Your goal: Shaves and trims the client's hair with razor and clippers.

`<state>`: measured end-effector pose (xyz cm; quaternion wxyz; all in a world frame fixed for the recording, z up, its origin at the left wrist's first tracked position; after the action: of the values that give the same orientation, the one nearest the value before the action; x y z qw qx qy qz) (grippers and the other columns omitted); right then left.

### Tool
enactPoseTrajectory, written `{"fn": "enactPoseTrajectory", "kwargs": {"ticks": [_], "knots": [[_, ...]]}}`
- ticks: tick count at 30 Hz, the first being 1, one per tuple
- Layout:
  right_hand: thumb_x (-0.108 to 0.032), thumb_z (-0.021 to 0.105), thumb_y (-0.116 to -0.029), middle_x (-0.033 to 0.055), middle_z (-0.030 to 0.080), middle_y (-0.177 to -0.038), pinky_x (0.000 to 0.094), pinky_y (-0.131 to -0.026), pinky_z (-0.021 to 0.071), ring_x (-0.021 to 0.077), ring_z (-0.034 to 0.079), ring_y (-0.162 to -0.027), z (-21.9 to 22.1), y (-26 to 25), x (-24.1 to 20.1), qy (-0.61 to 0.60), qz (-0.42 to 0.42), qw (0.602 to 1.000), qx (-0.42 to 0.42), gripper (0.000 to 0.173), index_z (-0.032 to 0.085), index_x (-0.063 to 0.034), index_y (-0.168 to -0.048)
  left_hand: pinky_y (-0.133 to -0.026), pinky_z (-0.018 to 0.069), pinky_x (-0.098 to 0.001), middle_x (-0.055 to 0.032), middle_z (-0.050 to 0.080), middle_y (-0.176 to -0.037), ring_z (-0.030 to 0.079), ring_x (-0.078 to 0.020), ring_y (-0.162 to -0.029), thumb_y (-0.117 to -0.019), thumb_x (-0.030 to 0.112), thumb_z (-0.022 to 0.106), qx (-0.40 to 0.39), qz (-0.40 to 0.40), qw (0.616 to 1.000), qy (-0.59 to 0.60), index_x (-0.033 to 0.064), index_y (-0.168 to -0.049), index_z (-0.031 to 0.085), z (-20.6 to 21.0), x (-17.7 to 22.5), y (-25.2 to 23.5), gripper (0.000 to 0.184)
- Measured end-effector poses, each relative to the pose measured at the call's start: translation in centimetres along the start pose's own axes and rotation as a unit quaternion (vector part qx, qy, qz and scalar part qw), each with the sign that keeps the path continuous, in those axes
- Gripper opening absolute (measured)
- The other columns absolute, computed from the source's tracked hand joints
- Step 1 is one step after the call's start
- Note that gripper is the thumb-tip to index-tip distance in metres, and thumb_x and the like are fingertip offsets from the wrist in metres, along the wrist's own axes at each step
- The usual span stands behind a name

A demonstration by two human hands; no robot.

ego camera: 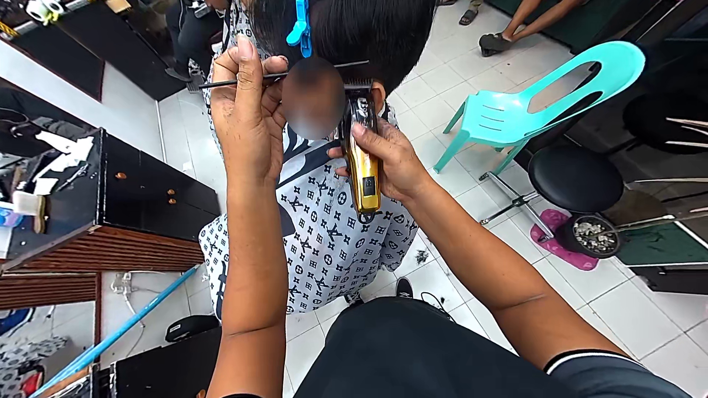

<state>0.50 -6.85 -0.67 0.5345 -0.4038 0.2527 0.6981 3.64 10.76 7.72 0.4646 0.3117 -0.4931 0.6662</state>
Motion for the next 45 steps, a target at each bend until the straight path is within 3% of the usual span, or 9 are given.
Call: {"fn": "enactPoseTrajectory", "kwargs": {"ticks": [2, 6, 14, 26, 29, 33, 37, 41, 45], "knots": [[-0.019, 0.059, -0.1021, 0.0159, 0.067, -0.112, 0.0421, -0.074, 0.0648, 0.0266, 0.073, -0.090, -0.8, 0.7, 1.2, 0.068, 0.031, 0.997, 0.000, 0.049, 0.038, -0.0036, -0.143, -0.073, 0.0605, -0.0263, -0.0039, 0.071, -0.097, 0.071, -0.0136, -0.084, -0.1118, 0.025, 0.041, -0.005, -0.004, 1.000, -0.014, 0.0121, -0.114, 0.048, 0.0, -0.3, -0.1, 0.014], [-0.017, 0.062, -0.1020, 0.0155, 0.068, -0.108, 0.0414, -0.073, 0.0651, 0.0261, 0.073, -0.085, -2.5, 1.9, 4.1, 0.101, 0.167, 0.981, -0.008, 0.043, 0.046, -0.0025, -0.138, -0.072, 0.0593, -0.0266, -0.0014, 0.071, -0.094, 0.071, -0.0121, -0.081, -0.1090, 0.022, 0.048, -0.013, -0.021, 0.995, -0.095, 0.0123, -0.114, 0.047, -1.7, -2.6, 0.1, 0.011], [-0.018, 0.064, -0.1004, 0.0157, 0.068, -0.107, 0.0427, -0.074, 0.0646, 0.0267, 0.073, -0.088, -1.9, -0.1, 1.8, 0.095, 0.111, 0.989, 0.013, 0.046, 0.044, -0.0027, -0.139, -0.070, 0.0569, -0.0245, 0.0023, 0.065, -0.083, 0.065, -0.0086, -0.073, -0.1122, 0.025, 0.034, 0.047, -0.034, 0.997, 0.057, 0.0171, -0.107, 0.049, -2.4, -0.5, 0.9, 0.018], [-0.017, 0.053, -0.1057, 0.0162, 0.066, -0.115, 0.0413, -0.077, 0.0644, 0.0269, 0.073, -0.094, -0.2, 0.0, -0.4, -0.021, 0.064, 0.998, -0.009, 0.033, 0.046, -0.0030, -0.135, -0.071, 0.0589, -0.0264, -0.0005, 0.066, -0.087, 0.067, -0.0111, -0.076, -0.1125, 0.026, 0.035, 0.055, -0.027, 0.996, 0.060, 0.0147, -0.111, 0.050, -1.8, 0.1, 0.9, 0.018], [-0.021, 0.052, -0.1075, 0.0163, 0.070, -0.111, 0.0401, -0.076, 0.0647, 0.0263, 0.074, -0.094, -0.1, 0.1, -0.5, -0.036, 0.101, 0.994, 0.008, 0.027, 0.053, -0.0031, -0.127, -0.072, 0.0597, -0.0279, -0.0020, 0.067, -0.088, 0.068, -0.0125, -0.076, -0.1122, 0.025, 0.037, 0.059, -0.029, 0.996, 0.062, 0.0138, -0.115, 0.049, -1.7, -0.1, 0.8, 0.016], [-0.018, 0.053, -0.1055, 0.0173, 0.067, -0.114, 0.0419, -0.078, 0.0642, 0.0275, 0.073, -0.095, 0.0, -0.1, -1.0, -0.023, 0.043, 0.999, -0.006, 0.035, 0.045, -0.0030, -0.136, -0.073, 0.0602, -0.0292, -0.0029, 0.066, -0.089, 0.068, -0.0139, -0.077, -0.1123, 0.025, 0.037, 0.050, -0.025, 0.997, 0.060, 0.0123, -0.115, 0.050, -1.5, -0.3, 0.6, 0.018], [-0.022, 0.051, -0.1078, 0.0167, 0.070, -0.112, 0.0400, -0.076, 0.0644, 0.0263, 0.074, -0.094, -0.1, -0.1, -0.7, -0.042, 0.094, 0.995, 0.002, 0.029, 0.053, -0.0030, -0.129, -0.071, 0.0598, -0.0275, -0.0030, 0.066, -0.088, 0.068, -0.0134, -0.076, -0.1125, 0.026, 0.036, 0.042, -0.020, 0.997, 0.055, 0.0126, -0.110, 0.051, -1.3, -0.2, 0.5, 0.020], [-0.019, 0.053, -0.1047, 0.0167, 0.066, -0.117, 0.0408, -0.077, 0.0639, 0.0268, 0.072, -0.096, -0.3, -0.1, -0.8, 0.013, 0.012, 0.999, -0.028, 0.037, 0.044, -0.0027, -0.137, -0.071, 0.0602, -0.0274, -0.0033, 0.067, -0.088, 0.069, -0.0132, -0.077, -0.1123, 0.025, 0.037, 0.036, -0.021, 0.998, 0.050, 0.0119, -0.109, 0.051, -1.1, -0.2, 0.7, 0.020], [-0.017, 0.060, -0.1025, 0.0140, 0.068, -0.106, 0.0412, -0.075, 0.0646, 0.0248, 0.073, -0.087, -1.4, 1.1, 1.9, 0.069, 0.115, 0.991, -0.005, 0.040, 0.045, -0.0026, -0.137, -0.070, 0.0596, -0.0261, -0.0020, 0.068, -0.090, 0.069, -0.0120, -0.077, -0.1120, 0.025, 0.039, 0.017, -0.019, 0.999, 0.019, 0.0130, -0.111, 0.049, -0.5, -0.4, 0.4, 0.016]]}}
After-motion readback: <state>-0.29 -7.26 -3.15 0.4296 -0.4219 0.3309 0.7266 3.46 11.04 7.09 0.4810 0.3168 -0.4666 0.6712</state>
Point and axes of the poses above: each hand's wrist, its own y-axis away from the middle knuckle, its own z-axis out of the palm, x = y × z, the point moved 4 cm from there along -y, towards the middle knuckle
